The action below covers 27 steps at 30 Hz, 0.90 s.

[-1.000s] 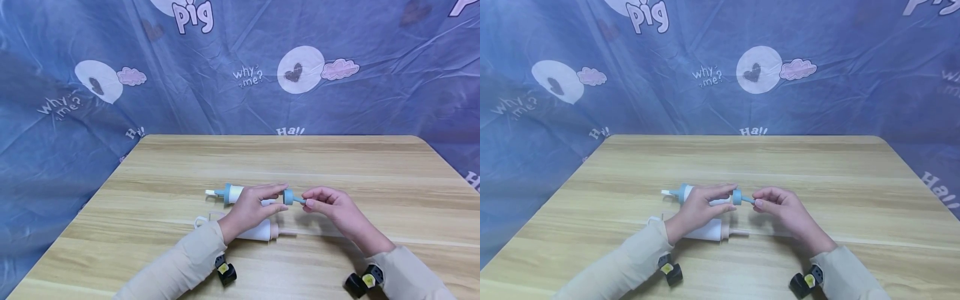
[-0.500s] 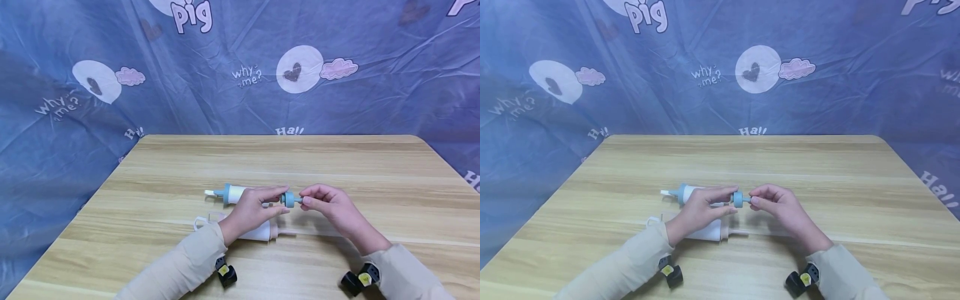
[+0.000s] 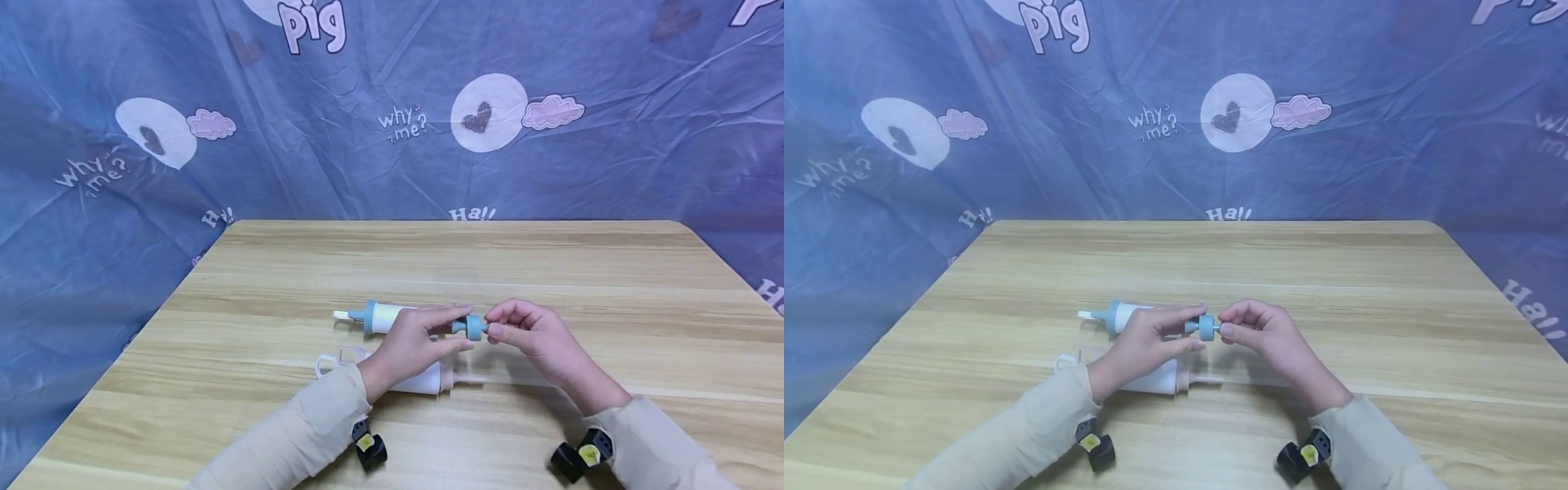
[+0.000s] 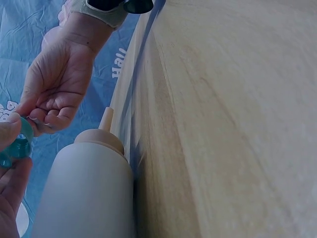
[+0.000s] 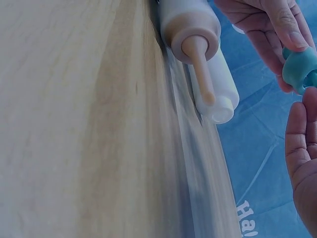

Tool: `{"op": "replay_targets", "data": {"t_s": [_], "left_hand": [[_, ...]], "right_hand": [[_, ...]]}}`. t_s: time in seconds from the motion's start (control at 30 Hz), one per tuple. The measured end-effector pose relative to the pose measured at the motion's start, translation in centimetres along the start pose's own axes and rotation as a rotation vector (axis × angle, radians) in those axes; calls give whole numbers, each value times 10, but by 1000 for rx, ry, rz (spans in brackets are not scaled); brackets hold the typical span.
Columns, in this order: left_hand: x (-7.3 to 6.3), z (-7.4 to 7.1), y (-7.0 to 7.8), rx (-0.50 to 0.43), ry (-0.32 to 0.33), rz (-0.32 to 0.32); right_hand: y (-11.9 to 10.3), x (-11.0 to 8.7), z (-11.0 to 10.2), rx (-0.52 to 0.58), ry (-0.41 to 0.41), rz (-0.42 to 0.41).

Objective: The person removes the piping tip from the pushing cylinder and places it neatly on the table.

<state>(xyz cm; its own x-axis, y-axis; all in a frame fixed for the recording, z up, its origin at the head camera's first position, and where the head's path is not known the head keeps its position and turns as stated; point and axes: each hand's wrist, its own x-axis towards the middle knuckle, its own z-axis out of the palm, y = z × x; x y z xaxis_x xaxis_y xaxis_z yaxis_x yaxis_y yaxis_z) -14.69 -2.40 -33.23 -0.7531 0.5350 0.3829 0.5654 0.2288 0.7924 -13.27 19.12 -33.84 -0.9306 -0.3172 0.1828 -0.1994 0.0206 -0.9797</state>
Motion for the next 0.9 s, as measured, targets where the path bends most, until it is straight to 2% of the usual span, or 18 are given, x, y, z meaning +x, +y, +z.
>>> {"op": "replay_targets", "data": {"t_s": [0.23,0.5,0.77,0.9], "left_hand": [[0,0,1,-54,0,-42],[1,1,3,-122,-43,-119],[1,0,4,-79,-64,-107],[1,0,4,-85,-71,-113]], "right_hand": [[1,1,-1,67,-60,-38],[1,2,-3,139,-126,-43],[-1,3,-5,136,-151,-28],[-1,3,-6,134,-157,-23]]}}
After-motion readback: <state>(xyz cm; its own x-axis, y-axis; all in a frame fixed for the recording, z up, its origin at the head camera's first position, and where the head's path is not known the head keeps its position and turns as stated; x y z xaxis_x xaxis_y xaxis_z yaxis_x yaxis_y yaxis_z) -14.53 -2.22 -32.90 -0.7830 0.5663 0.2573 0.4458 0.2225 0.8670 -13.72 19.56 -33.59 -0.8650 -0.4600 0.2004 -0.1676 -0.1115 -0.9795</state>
